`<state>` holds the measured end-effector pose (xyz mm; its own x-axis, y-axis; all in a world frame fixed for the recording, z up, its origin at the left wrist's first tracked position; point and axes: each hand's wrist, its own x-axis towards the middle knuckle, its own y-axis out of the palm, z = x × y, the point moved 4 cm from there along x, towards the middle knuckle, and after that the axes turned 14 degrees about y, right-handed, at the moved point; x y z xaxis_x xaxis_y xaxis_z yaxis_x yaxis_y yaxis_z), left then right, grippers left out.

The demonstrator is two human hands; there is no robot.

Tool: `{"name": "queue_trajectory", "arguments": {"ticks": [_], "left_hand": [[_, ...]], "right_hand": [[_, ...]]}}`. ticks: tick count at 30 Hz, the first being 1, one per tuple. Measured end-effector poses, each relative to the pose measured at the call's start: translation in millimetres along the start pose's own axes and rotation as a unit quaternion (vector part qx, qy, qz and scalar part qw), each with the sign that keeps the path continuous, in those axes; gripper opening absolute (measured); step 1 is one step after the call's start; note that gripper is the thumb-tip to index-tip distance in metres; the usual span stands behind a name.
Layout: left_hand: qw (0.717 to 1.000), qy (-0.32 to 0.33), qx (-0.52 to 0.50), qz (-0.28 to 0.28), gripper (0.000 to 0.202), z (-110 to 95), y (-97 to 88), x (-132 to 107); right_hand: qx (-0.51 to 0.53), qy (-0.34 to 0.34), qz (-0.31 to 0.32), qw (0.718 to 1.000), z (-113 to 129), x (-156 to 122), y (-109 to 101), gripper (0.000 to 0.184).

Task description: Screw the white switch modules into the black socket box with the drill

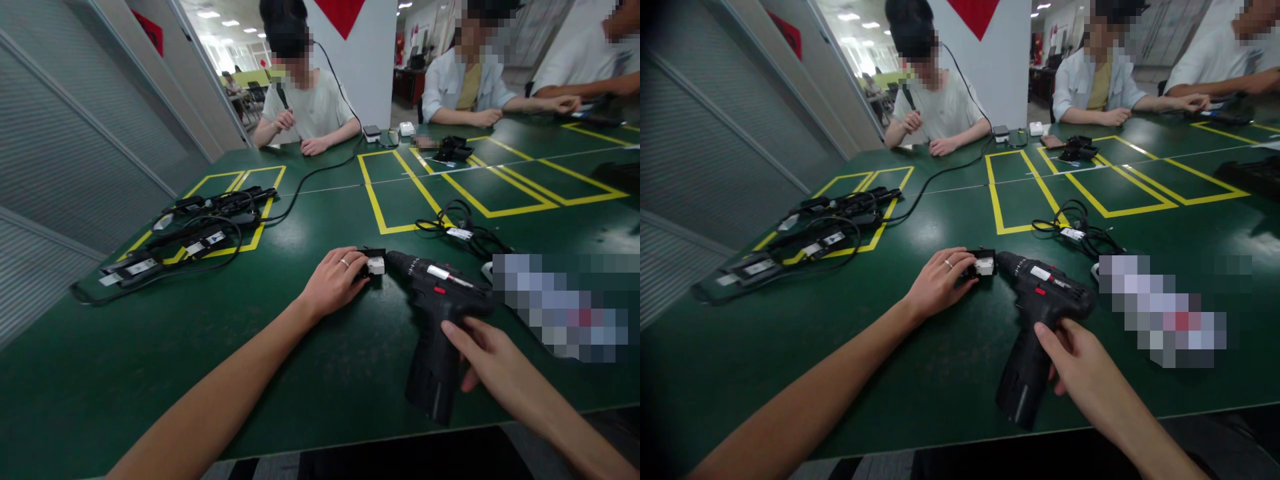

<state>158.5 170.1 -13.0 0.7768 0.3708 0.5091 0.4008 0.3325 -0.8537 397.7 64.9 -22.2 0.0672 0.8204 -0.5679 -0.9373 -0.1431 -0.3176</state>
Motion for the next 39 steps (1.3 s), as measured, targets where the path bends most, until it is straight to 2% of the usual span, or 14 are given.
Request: {"name": "queue_trajectory", "arguments": {"ticks": [5, 7, 9, 11, 12, 14, 17, 21, 28, 31, 34, 37, 39], "left_hand": [[1.000, -0.003, -0.001, 0.000, 0.033, 1.2, 0.4, -0.2], [1.000, -0.001, 0.000, 0.003, 0.034, 1.1, 0.5, 0.1], [1.000, 0.001, 0.004, 0.008, 0.034, 0.9, 0.4, 0.2], [1.000, 0.002, 0.010, 0.013, 0.034, 0.8, 0.1, 0.2], [1.000, 0.003, 0.014, 0.013, 0.034, 0.6, -0.1, 0.1], [1.000, 0.007, 0.019, 0.012, 0.034, 0.0, -0.7, -0.1], [1.000, 0.009, 0.021, 0.008, 0.035, -1.3, -2.1, 0.1], [1.000, 0.001, 0.014, 0.007, 0.038, -2.8, -4.5, 0.8], [1.000, -0.006, 0.009, 0.004, 0.039, -2.4, -5.9, -1.4], [1.000, -0.017, 0.014, -0.010, 0.039, -0.3, -14.6, -3.0], [0.998, -0.058, 0.019, -0.015, 0.039, 8.6, -33.8, -7.3], [0.993, -0.116, -0.001, 0.028, 0.037, 28.4, -53.7, -19.9], [0.983, -0.153, -0.041, 0.093, 0.037, 45.6, -59.7, -34.7]], "right_hand": [[-0.140, -0.035, -0.075, 0.987, -3.7, -12.8, -6.8, 0.049], [-0.190, -0.085, -0.125, 0.970, 3.5, -20.7, -14.4, 0.047], [-0.265, -0.214, -0.165, 0.925, 17.6, -27.2, -17.5, 0.045], [-0.363, -0.363, -0.162, 0.843, 29.2, -29.4, -11.1, 0.048], [-0.411, -0.404, -0.141, 0.805, 31.1, -26.6, -6.0, 0.052], [-0.451, -0.418, -0.105, 0.781, 30.7, -16.0, 1.2, 0.054], [-0.467, -0.408, -0.097, 0.779, 26.1, -4.5, 8.1, 0.051], [-0.473, -0.391, -0.118, 0.781, 18.6, -5.8, 14.1, 0.049], [-0.467, -0.350, -0.197, 0.787, 10.4, -14.2, 26.9, 0.046], [-0.461, -0.333, -0.232, 0.789, 7.5, -17.4, 30.4, 0.045], [-0.456, -0.324, -0.251, 0.790, 5.6, -19.4, 31.2, 0.045], [-0.455, -0.322, -0.256, 0.790, 5.3, -19.6, 29.6, 0.045], [-0.456, -0.323, -0.254, 0.790, 8.1, -20.4, 26.8, 0.045]]}}
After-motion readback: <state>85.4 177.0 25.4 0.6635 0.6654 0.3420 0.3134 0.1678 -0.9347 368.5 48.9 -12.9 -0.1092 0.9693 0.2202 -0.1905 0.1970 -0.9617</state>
